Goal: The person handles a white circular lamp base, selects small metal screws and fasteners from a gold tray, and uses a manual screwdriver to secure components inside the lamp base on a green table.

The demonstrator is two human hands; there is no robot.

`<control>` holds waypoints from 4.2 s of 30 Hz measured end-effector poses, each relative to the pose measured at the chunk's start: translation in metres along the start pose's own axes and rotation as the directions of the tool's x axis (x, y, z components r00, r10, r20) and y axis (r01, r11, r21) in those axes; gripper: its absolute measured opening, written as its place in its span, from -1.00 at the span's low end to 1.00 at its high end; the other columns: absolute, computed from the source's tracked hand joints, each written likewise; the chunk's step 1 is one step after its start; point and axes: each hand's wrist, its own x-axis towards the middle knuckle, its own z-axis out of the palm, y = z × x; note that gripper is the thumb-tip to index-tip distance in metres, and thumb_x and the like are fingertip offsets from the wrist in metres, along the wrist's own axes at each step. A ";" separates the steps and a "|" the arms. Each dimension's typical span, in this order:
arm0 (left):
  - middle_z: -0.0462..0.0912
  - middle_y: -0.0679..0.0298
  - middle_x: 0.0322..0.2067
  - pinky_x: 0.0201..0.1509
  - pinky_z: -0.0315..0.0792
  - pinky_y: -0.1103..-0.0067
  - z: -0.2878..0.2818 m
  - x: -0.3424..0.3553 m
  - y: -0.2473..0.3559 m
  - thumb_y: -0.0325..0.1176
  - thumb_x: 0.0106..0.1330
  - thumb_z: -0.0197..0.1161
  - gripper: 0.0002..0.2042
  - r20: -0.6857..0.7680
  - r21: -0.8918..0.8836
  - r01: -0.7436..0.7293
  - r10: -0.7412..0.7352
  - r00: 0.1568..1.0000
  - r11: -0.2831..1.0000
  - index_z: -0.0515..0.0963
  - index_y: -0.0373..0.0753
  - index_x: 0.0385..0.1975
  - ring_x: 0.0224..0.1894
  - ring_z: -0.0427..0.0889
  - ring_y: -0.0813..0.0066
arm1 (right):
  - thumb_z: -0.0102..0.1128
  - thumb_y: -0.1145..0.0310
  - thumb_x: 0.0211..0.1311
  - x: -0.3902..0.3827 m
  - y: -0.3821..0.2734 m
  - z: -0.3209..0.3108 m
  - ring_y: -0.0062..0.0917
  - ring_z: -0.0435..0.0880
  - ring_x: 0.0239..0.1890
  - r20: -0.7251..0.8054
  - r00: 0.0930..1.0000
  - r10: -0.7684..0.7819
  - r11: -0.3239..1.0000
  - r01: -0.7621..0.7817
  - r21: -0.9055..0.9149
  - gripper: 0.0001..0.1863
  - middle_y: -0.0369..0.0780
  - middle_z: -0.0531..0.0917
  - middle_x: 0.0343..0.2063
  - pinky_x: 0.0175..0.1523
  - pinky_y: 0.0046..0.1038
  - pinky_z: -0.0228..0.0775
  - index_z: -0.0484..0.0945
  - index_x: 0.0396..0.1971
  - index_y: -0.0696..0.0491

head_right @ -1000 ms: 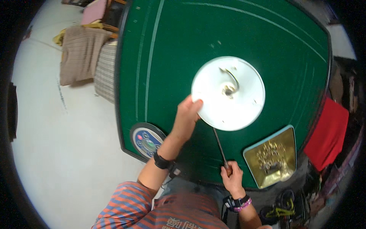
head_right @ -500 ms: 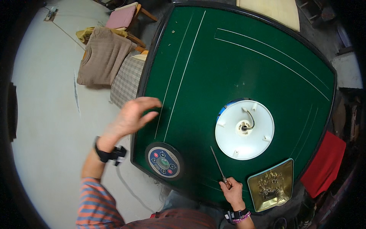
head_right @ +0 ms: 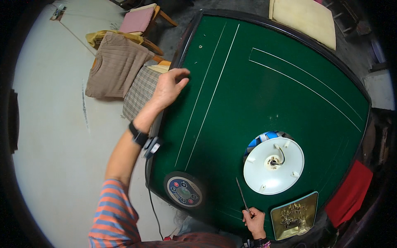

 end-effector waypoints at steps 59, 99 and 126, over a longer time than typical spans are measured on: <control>0.62 0.21 -0.34 -0.35 0.44 0.63 0.214 -0.280 0.354 -0.67 0.16 0.32 -0.88 0.470 -0.512 -0.322 0.574 0.670 0.796 0.57 -0.36 -0.35 -0.39 0.56 0.48 | 0.20 0.02 0.24 -0.042 0.083 0.005 -0.11 0.65 -0.55 -0.217 0.869 -0.444 0.892 0.409 -0.191 -0.62 -0.05 0.61 -0.66 -0.41 -0.07 0.43 0.55 -0.50 0.07; 0.63 0.27 -0.32 -0.25 0.51 0.48 0.241 -0.295 0.340 -0.55 0.04 0.40 -0.81 0.282 0.018 -0.766 0.732 0.620 0.642 0.67 -0.20 -0.33 -0.28 0.59 0.27 | 0.35 0.18 0.16 -0.075 0.175 -0.021 -0.19 0.65 -0.53 -0.127 0.805 -0.579 0.808 0.548 -0.216 -0.74 -0.18 0.64 -0.63 -0.36 -0.22 0.39 0.54 -0.41 0.05; 0.70 0.33 -0.37 -0.30 0.47 0.72 0.229 -0.337 0.340 -0.46 0.27 0.37 -0.85 0.517 -0.628 0.034 0.384 0.765 0.778 0.68 -0.34 -0.21 -0.33 0.63 0.65 | 0.43 0.44 -0.07 -0.084 0.228 -0.025 -0.37 0.64 -0.37 -0.489 0.218 -0.844 0.512 0.597 -0.617 -0.61 -0.23 0.62 -0.33 -0.32 -0.40 0.50 0.60 -0.15 0.07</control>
